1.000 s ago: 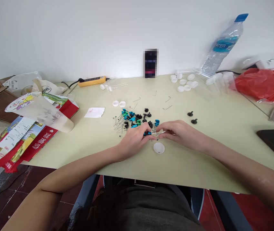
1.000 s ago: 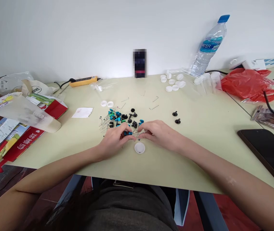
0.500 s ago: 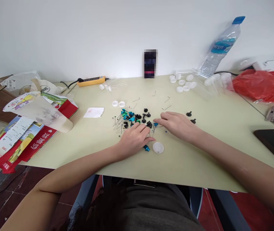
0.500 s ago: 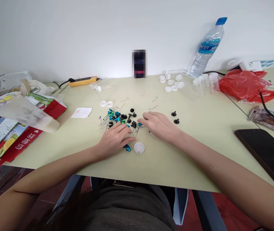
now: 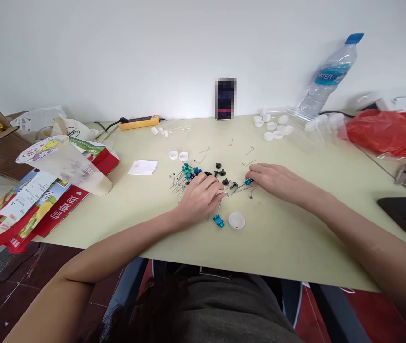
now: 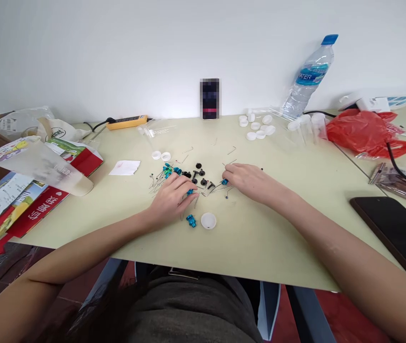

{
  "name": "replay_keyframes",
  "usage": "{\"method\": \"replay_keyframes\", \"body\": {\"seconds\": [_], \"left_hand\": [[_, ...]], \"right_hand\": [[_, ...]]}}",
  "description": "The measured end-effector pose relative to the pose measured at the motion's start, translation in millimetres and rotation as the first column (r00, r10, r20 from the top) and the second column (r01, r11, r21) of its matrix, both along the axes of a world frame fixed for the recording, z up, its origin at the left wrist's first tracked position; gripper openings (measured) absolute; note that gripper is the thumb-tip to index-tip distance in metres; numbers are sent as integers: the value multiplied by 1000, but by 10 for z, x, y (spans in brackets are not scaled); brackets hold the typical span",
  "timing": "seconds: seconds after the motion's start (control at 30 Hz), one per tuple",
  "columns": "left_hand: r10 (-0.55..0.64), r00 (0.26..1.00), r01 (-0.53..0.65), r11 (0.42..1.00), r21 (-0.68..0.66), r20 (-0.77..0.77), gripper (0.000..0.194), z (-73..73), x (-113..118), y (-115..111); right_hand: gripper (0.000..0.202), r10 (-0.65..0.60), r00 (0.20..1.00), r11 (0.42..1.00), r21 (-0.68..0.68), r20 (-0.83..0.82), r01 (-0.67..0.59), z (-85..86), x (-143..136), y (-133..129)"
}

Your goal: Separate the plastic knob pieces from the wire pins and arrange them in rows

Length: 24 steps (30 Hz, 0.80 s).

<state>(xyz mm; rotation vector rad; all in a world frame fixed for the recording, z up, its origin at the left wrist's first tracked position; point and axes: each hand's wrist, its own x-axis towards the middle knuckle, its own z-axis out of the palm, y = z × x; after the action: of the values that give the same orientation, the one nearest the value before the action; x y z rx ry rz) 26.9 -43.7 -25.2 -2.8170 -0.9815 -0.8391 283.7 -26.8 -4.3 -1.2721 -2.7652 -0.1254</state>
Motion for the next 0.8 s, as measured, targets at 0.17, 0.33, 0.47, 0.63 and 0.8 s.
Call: {"method": "replay_keyframes", "body": {"seconds": [0.17,0.33,0.47,0.63,0.8], "left_hand": [[-7,985,34,987,-159,171,21,16,11,10],[-83,989,108,972,-208,126,29,-18,45,30],[-139,988,151,961,-231,69,23,-14,57,36],[-220,967,245,941,-233,129,33,65,37,-76],[-352,935,353,926,-134,37,63,40,45,-327]], "right_hand": [[27,-138,869,929,-366,-474,-53,135,-25,-29],[27,-286,787,897,-442,-547,19,82,-216,-97],[29,-321,794,912,-394,-516,113,30,-240,-109],[31,-372,787,911,-354,-492,210,34,-210,-132],[33,-353,780,855,-517,-517,45,148,-187,-220]]}}
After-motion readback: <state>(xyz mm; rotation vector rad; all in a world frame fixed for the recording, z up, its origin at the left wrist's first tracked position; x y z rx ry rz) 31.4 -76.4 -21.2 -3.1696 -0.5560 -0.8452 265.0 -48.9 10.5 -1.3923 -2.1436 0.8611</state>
